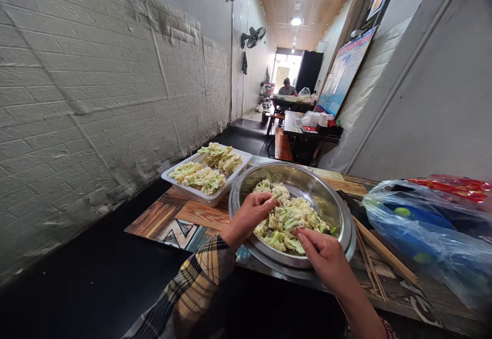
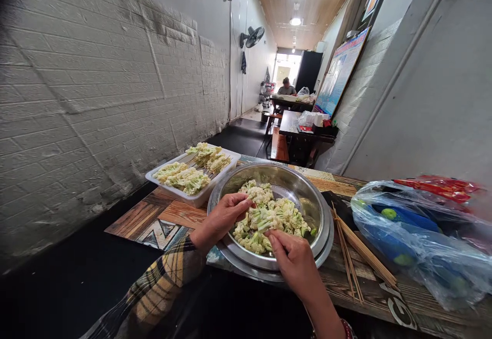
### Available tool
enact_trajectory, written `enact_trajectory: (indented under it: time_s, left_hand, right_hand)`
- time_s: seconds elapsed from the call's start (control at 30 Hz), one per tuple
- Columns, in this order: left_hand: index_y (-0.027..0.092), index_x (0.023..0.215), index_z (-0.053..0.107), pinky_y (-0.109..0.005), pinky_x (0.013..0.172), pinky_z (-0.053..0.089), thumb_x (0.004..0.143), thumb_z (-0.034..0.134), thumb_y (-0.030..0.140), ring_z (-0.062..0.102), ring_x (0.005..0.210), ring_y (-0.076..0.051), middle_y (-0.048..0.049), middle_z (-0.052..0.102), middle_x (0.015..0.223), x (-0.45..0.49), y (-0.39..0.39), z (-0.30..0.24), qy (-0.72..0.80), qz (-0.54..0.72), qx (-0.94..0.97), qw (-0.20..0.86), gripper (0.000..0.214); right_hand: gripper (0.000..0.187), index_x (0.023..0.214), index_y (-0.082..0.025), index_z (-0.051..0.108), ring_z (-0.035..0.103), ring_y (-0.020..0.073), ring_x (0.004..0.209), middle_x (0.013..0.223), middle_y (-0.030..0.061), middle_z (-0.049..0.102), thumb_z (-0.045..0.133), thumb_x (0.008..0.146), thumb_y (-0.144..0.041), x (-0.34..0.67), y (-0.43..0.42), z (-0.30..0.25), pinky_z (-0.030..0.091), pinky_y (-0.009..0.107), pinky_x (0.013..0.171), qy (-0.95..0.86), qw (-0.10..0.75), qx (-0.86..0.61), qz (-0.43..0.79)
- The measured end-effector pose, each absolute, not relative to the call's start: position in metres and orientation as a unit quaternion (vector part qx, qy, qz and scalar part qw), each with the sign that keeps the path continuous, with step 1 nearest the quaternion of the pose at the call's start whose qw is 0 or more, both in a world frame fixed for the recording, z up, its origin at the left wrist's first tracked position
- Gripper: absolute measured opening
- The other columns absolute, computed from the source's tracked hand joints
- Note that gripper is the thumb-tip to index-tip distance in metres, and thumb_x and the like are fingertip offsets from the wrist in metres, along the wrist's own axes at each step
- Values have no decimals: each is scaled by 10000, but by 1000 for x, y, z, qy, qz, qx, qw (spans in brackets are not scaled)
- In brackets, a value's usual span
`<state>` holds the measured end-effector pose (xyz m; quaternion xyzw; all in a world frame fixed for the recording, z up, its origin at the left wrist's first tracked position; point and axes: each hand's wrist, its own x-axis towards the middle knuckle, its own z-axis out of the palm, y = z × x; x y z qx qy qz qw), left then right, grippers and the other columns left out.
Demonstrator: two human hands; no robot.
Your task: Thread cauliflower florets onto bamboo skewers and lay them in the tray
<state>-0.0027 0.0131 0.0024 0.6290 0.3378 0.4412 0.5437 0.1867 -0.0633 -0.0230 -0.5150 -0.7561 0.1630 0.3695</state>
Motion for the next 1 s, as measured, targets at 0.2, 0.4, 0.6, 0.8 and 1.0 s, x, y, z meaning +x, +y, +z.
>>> enact_trajectory:
  time_s: [0.2,0.4,0.6,0.8,1.0]
  left_hand:
    - [145,735,587,-197,464,312,701,677,423,385,492,-61,38,480,590,2,17,-5,326,528,546,563,294]
    - [128,712,627,-201,458,301,719,649,430,378,472,-55,34,488,563,3,17,-5,344,530,558,538,302]
    - [131,674,594,-203,456,314,723,641,415,392,477,-58,30,489,584,3,17,-5,346,532,553,539,292]
    - [125,740,613,-204,467,314,732,629,370,400,494,-62,21,513,614,3,18,-8,364,538,553,522,246]
    - [122,700,609,-204,477,303,729,620,325,405,503,-65,17,520,599,2,15,-4,375,527,570,507,206]
  right_hand:
    - [351,1000,-208,730,690,232,918,994,82,739,415,939,-350,188,-63,-25,537,331,787,-754,376,-516,153]
    - [351,980,-208,737,697,226,901,955,77,746,423,934,-358,188,-61,-27,540,318,789,-760,377,-509,146]
    - [347,975,-208,734,695,235,895,969,84,743,425,935,-361,188,-62,-25,538,342,796,-760,374,-508,157]
    - [358,973,-210,733,691,247,912,970,83,743,411,937,-364,187,-63,-24,537,357,794,-757,366,-518,157]
    - [367,968,-207,735,691,246,909,966,82,743,404,939,-362,187,-62,-25,530,353,796,-758,357,-523,160]
